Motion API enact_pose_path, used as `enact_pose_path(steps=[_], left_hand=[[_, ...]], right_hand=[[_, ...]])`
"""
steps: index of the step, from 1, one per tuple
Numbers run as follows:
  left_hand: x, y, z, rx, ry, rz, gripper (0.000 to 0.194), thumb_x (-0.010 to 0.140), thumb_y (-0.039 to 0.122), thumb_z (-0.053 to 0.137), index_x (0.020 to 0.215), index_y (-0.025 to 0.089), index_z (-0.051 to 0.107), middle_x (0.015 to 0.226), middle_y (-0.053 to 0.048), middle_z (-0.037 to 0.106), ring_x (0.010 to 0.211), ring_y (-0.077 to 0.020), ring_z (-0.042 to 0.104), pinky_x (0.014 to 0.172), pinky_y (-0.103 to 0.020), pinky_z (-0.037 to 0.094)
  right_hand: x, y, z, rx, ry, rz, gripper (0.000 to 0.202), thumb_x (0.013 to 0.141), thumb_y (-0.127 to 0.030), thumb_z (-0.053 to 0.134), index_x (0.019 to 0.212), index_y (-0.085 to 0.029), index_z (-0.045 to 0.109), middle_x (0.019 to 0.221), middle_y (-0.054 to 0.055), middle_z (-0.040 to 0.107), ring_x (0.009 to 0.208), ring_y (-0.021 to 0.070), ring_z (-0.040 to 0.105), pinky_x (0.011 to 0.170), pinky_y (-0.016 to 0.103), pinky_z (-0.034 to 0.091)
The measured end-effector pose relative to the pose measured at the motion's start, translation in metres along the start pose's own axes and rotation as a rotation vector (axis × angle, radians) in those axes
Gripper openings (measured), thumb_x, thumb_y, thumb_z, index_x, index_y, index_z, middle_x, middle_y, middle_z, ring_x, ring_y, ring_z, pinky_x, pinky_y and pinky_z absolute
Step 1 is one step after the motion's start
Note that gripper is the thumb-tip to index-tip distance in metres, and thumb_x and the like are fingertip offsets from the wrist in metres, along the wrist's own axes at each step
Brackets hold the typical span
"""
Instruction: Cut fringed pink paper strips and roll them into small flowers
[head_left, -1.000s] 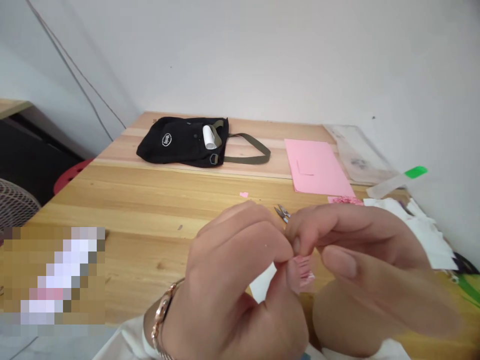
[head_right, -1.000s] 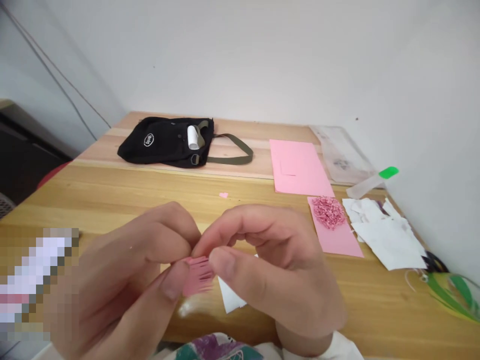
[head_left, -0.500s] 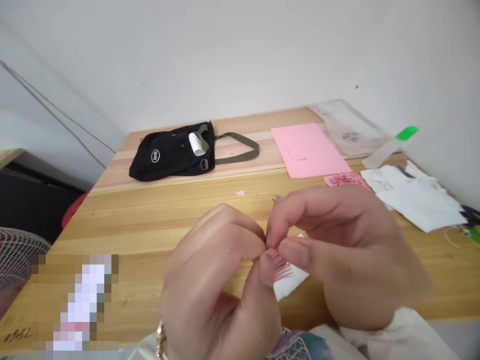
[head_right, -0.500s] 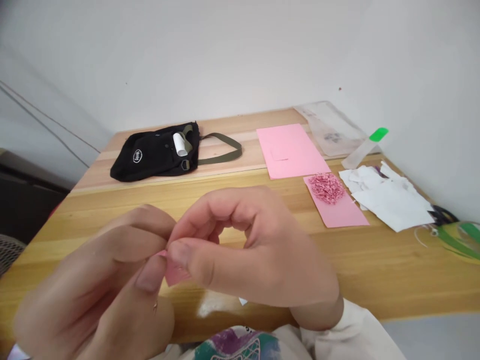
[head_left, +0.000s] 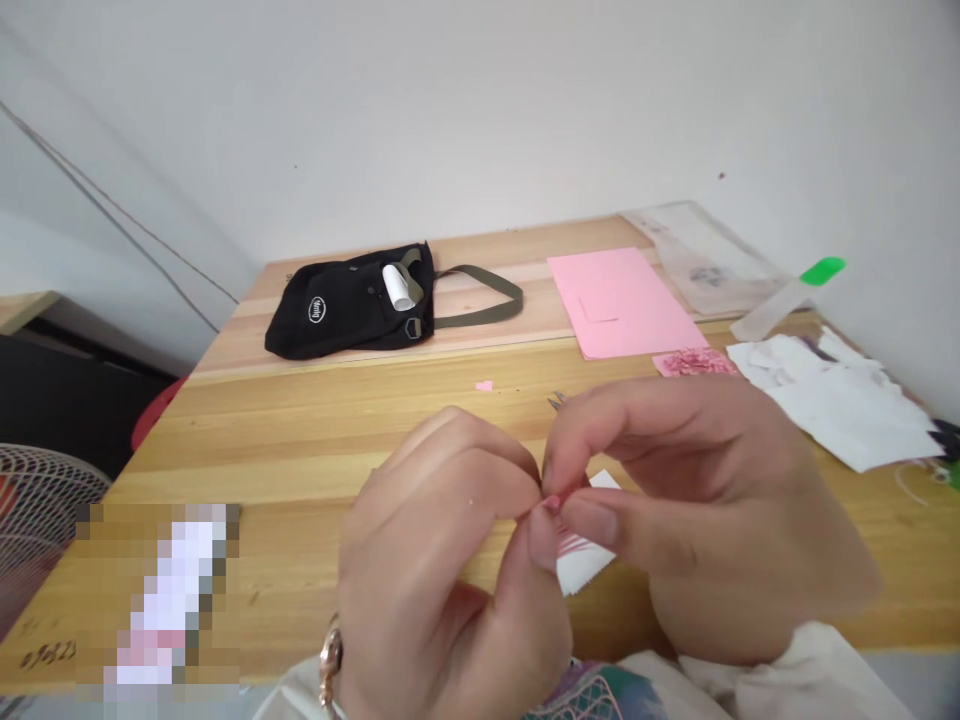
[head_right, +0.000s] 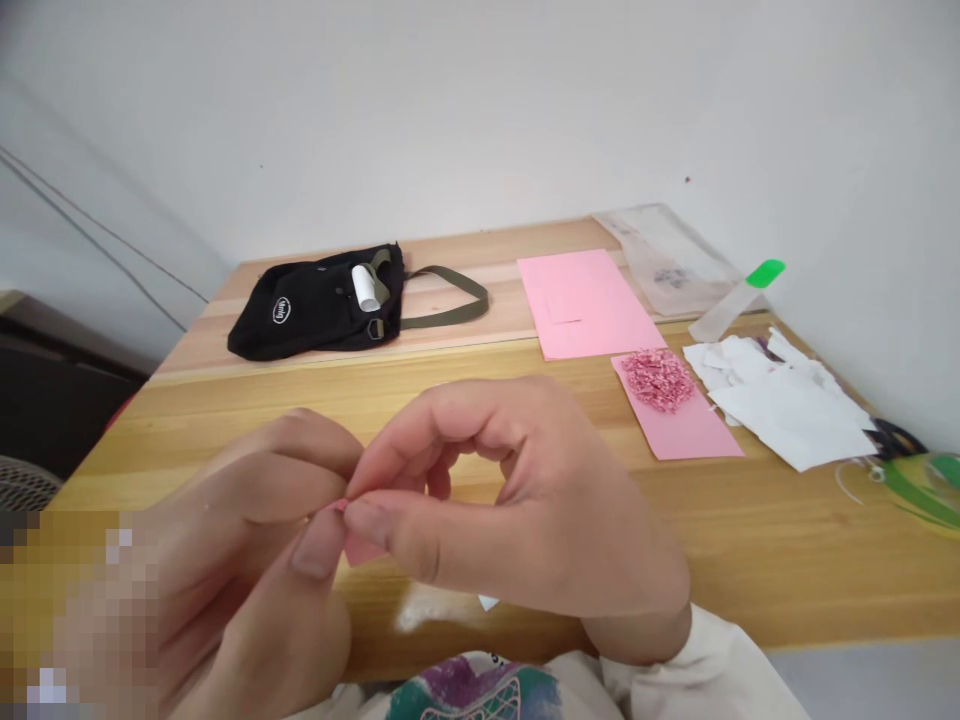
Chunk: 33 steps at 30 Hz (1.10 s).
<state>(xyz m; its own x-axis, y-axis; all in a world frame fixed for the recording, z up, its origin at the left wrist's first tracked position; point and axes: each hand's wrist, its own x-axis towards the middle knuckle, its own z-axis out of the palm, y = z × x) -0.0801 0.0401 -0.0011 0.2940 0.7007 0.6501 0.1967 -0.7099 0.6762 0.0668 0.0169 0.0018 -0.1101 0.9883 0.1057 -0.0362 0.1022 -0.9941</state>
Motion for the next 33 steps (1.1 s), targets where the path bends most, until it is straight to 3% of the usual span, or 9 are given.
enact_pose_path(steps=[3, 7, 20, 26, 33], left_hand=[[0.004, 0.002, -0.001, -0.012, -0.053, -0.004, 0.023, 0.08, 0.007, 0.049, 0.06, 0.019, 0.05, 0.054, 0.0, 0.052, 0.048, -0.0113, 0.047, 0.041, -0.027, 0.04], [-0.001, 0.001, 0.003, -0.007, 0.036, -0.018, 0.021, 0.08, 0.007, 0.05, 0.062, 0.019, 0.05, 0.056, -0.001, 0.053, 0.049, -0.0123, 0.047, 0.043, -0.029, 0.04], [-0.007, -0.001, 0.005, -0.045, 0.064, 0.005, 0.018, 0.078, 0.007, 0.05, 0.063, 0.018, 0.052, 0.058, -0.003, 0.054, 0.053, -0.0132, 0.048, 0.045, -0.031, 0.04], [0.007, -0.004, -0.014, -0.03, -0.231, 0.079, 0.016, 0.072, 0.003, 0.05, 0.067, 0.019, 0.054, 0.063, -0.004, 0.061, 0.054, -0.0141, 0.054, 0.046, -0.029, 0.047], [0.007, -0.003, -0.016, -0.019, -0.227, 0.097, 0.016, 0.07, 0.002, 0.05, 0.068, 0.017, 0.055, 0.063, -0.005, 0.061, 0.055, -0.0132, 0.054, 0.046, -0.028, 0.047]], right_hand=[[-0.001, 0.001, -0.002, -0.013, -0.027, -0.015, 0.003, 0.075, -0.02, 0.068, 0.075, -0.023, 0.068, 0.066, -0.003, 0.067, 0.059, 0.0108, 0.06, 0.055, 0.024, 0.05], [-0.002, 0.0, -0.003, -0.043, 0.009, -0.002, 0.003, 0.074, -0.02, 0.068, 0.072, -0.023, 0.069, 0.061, -0.001, 0.065, 0.056, 0.0121, 0.06, 0.053, 0.024, 0.051], [0.001, -0.005, -0.003, -0.068, -0.033, -0.028, 0.005, 0.072, -0.021, 0.071, 0.068, -0.021, 0.069, 0.059, -0.001, 0.067, 0.053, 0.0121, 0.062, 0.048, 0.022, 0.051], [-0.003, -0.006, -0.003, -0.079, -0.004, -0.027, 0.006, 0.068, -0.019, 0.074, 0.07, -0.022, 0.07, 0.064, -0.001, 0.068, 0.056, 0.0115, 0.062, 0.054, 0.022, 0.053], [-0.005, -0.008, -0.007, -0.075, -0.062, -0.011, 0.007, 0.076, -0.03, 0.068, 0.076, -0.024, 0.071, 0.066, 0.002, 0.069, 0.059, 0.0152, 0.064, 0.056, 0.026, 0.055]])
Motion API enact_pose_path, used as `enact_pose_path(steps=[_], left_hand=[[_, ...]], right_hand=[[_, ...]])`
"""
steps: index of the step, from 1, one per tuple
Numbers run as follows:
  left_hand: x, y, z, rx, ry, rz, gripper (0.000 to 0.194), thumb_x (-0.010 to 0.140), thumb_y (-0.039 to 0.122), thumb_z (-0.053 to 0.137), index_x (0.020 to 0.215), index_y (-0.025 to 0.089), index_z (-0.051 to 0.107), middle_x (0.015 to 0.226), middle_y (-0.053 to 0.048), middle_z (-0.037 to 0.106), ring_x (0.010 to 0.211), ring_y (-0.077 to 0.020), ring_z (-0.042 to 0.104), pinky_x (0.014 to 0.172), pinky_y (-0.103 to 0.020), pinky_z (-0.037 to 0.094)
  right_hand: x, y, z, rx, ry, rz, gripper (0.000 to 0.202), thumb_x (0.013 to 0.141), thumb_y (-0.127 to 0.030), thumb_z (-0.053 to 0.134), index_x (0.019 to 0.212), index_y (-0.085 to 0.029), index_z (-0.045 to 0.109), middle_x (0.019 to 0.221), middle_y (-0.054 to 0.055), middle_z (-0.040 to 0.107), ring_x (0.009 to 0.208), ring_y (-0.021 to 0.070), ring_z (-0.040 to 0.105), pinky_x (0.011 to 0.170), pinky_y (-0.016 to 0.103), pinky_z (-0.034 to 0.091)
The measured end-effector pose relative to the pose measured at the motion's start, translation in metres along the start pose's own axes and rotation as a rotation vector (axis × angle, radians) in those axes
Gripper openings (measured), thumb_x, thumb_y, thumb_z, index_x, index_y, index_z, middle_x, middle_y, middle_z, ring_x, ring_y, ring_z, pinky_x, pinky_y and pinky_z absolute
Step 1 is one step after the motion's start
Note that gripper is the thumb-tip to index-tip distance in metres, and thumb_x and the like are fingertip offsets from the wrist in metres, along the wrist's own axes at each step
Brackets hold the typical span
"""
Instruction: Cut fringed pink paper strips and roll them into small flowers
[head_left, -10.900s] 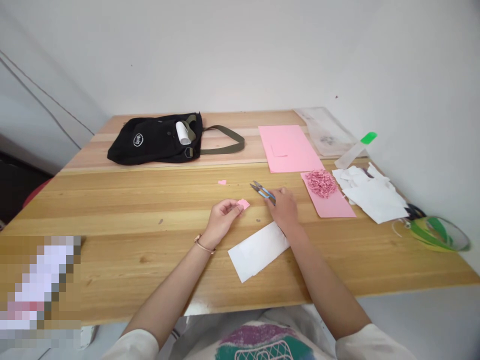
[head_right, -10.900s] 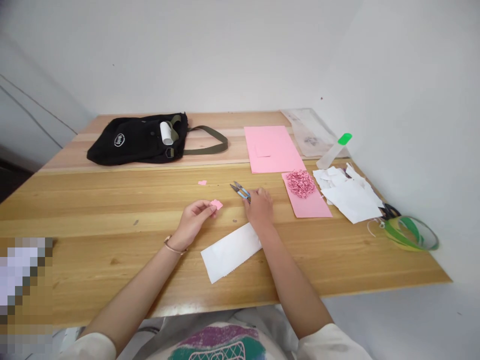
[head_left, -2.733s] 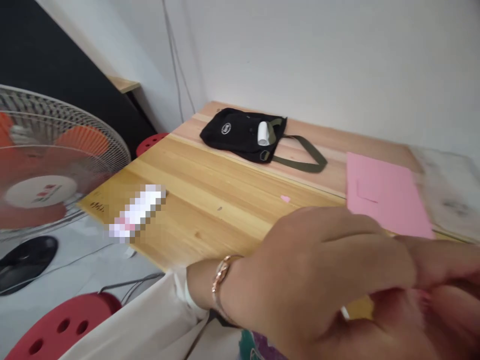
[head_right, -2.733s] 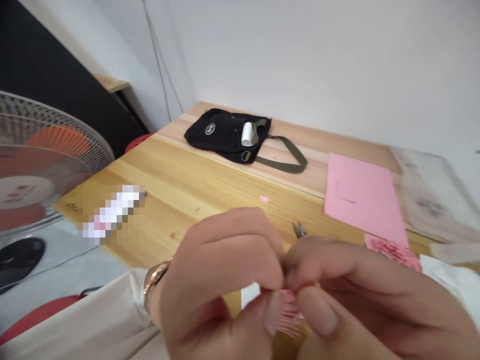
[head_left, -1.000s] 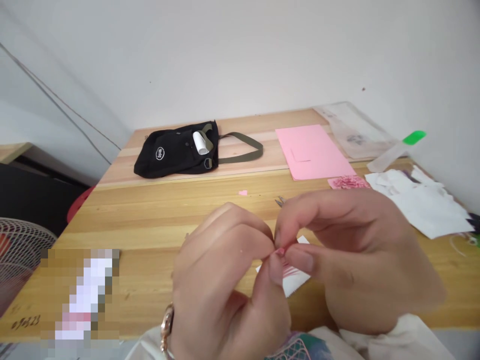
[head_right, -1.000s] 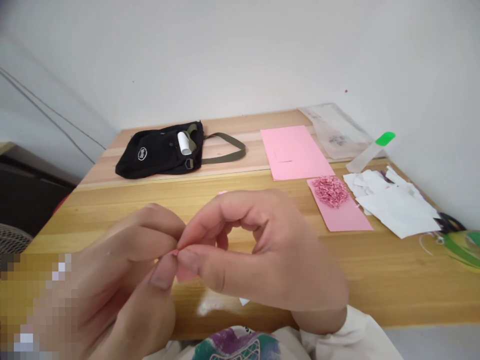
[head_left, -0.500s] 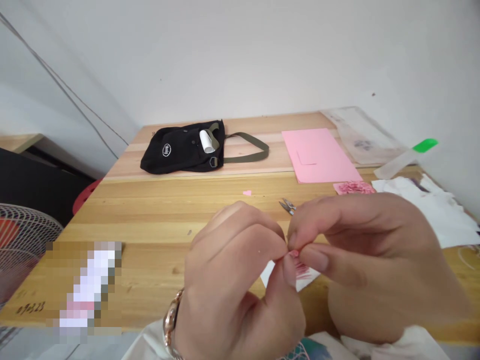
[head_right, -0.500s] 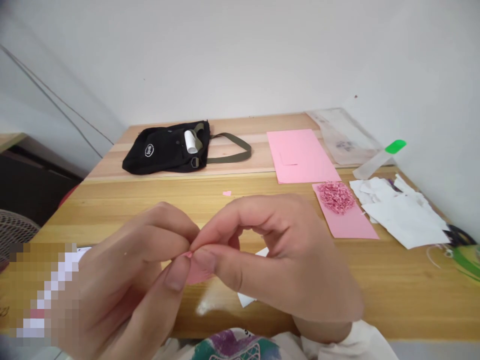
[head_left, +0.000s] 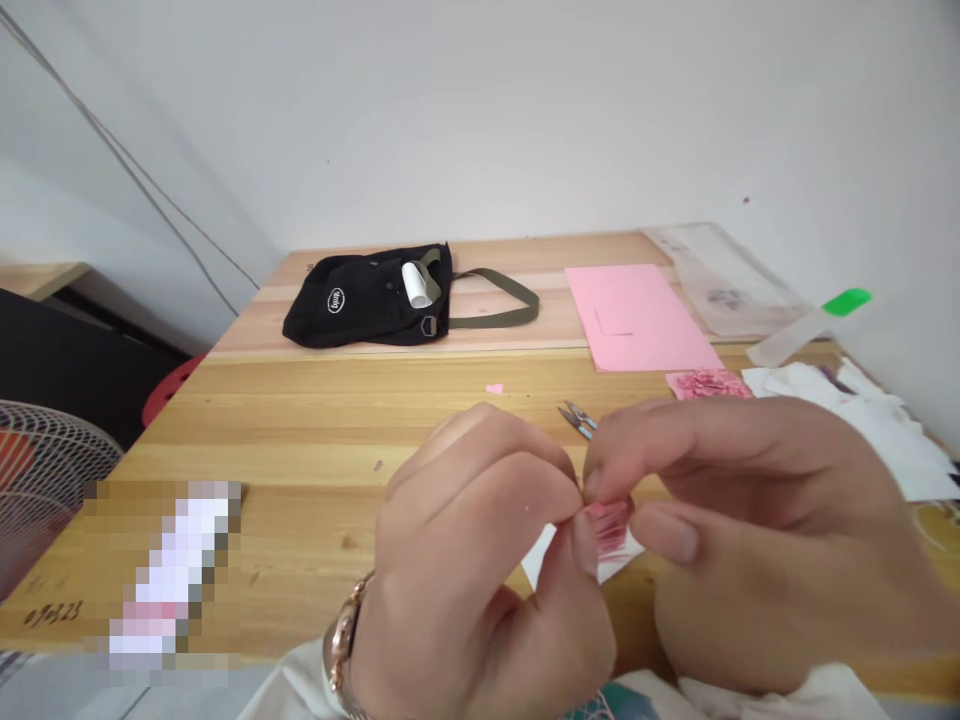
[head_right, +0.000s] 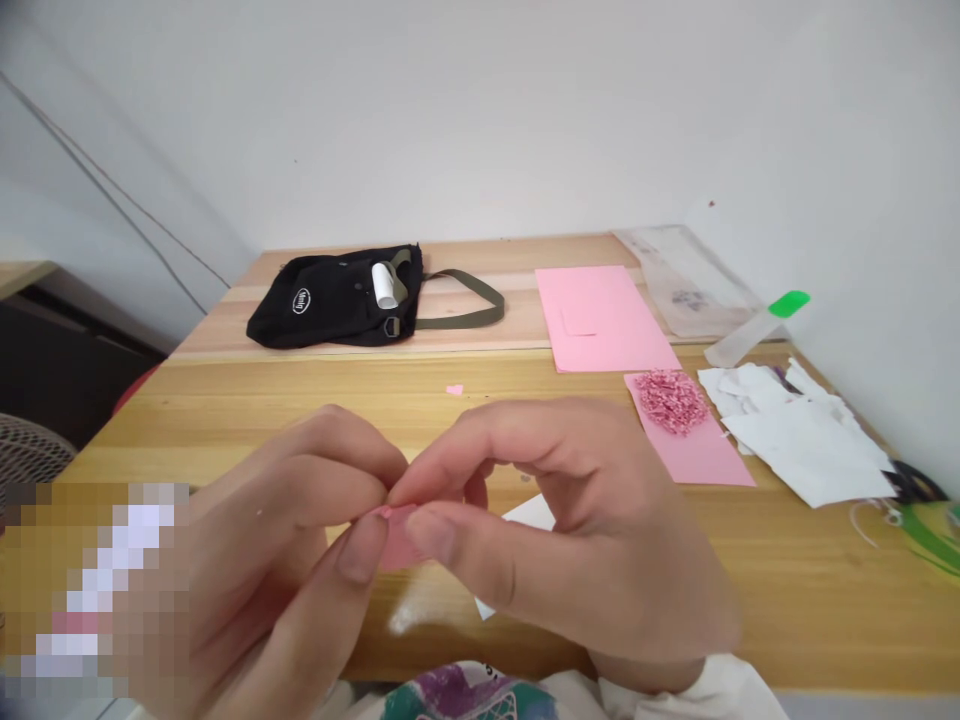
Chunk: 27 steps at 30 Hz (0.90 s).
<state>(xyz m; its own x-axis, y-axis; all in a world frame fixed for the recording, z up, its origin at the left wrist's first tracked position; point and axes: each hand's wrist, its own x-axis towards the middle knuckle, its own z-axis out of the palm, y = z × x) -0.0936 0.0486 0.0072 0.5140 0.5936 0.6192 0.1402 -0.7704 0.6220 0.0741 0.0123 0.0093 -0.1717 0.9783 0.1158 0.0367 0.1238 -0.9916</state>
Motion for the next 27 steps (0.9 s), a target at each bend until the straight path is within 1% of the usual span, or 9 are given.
enact_pose_path(steps=[2, 7, 16, 23, 27], left_hand=[[-0.0001, 0.0002, 0.0005, 0.013, 0.0, 0.001, 0.017, 0.07, 0.001, 0.049, 0.068, 0.018, 0.054, 0.062, -0.004, 0.061, 0.054, -0.0133, 0.054, 0.046, -0.028, 0.047], [0.0011, -0.0003, -0.0009, 0.035, -0.03, 0.005, 0.018, 0.07, 0.001, 0.048, 0.067, 0.019, 0.053, 0.062, -0.004, 0.061, 0.053, -0.0137, 0.054, 0.046, -0.029, 0.048], [0.0003, 0.0027, 0.0013, 0.049, -0.012, -0.019, 0.018, 0.069, 0.001, 0.048, 0.065, 0.018, 0.051, 0.064, -0.003, 0.06, 0.055, -0.0129, 0.055, 0.048, -0.027, 0.05], [-0.0009, 0.0035, 0.0021, 0.058, -0.021, -0.035, 0.018, 0.071, 0.002, 0.047, 0.066, 0.019, 0.05, 0.066, -0.003, 0.061, 0.057, -0.014, 0.056, 0.05, -0.029, 0.052], [-0.0005, 0.0026, 0.002, 0.052, 0.002, -0.037, 0.018, 0.073, 0.005, 0.049, 0.065, 0.02, 0.05, 0.065, -0.003, 0.061, 0.056, -0.0142, 0.055, 0.049, -0.03, 0.052]], right_hand=[[0.0001, -0.0001, -0.0004, 0.02, -0.01, -0.007, 0.009, 0.078, -0.03, 0.066, 0.077, -0.024, 0.071, 0.067, 0.002, 0.069, 0.059, 0.0152, 0.064, 0.054, 0.026, 0.054], [0.0002, 0.0008, 0.0003, 0.033, -0.003, -0.004, 0.008, 0.078, -0.028, 0.065, 0.075, -0.024, 0.071, 0.065, 0.001, 0.069, 0.057, 0.0143, 0.063, 0.052, 0.024, 0.053], [0.0007, 0.0005, 0.0007, 0.071, -0.017, -0.013, 0.005, 0.077, -0.024, 0.067, 0.074, -0.022, 0.071, 0.064, 0.001, 0.069, 0.059, 0.014, 0.064, 0.054, 0.024, 0.053], [0.0002, -0.0006, 0.0026, 0.028, 0.022, -0.012, 0.005, 0.075, -0.022, 0.069, 0.07, -0.021, 0.07, 0.062, 0.001, 0.068, 0.057, 0.0143, 0.064, 0.052, 0.023, 0.053], [0.0012, -0.002, 0.0032, -0.017, 0.03, -0.008, 0.004, 0.072, -0.02, 0.07, 0.069, -0.022, 0.069, 0.062, 0.001, 0.068, 0.056, 0.0151, 0.063, 0.051, 0.024, 0.053]])
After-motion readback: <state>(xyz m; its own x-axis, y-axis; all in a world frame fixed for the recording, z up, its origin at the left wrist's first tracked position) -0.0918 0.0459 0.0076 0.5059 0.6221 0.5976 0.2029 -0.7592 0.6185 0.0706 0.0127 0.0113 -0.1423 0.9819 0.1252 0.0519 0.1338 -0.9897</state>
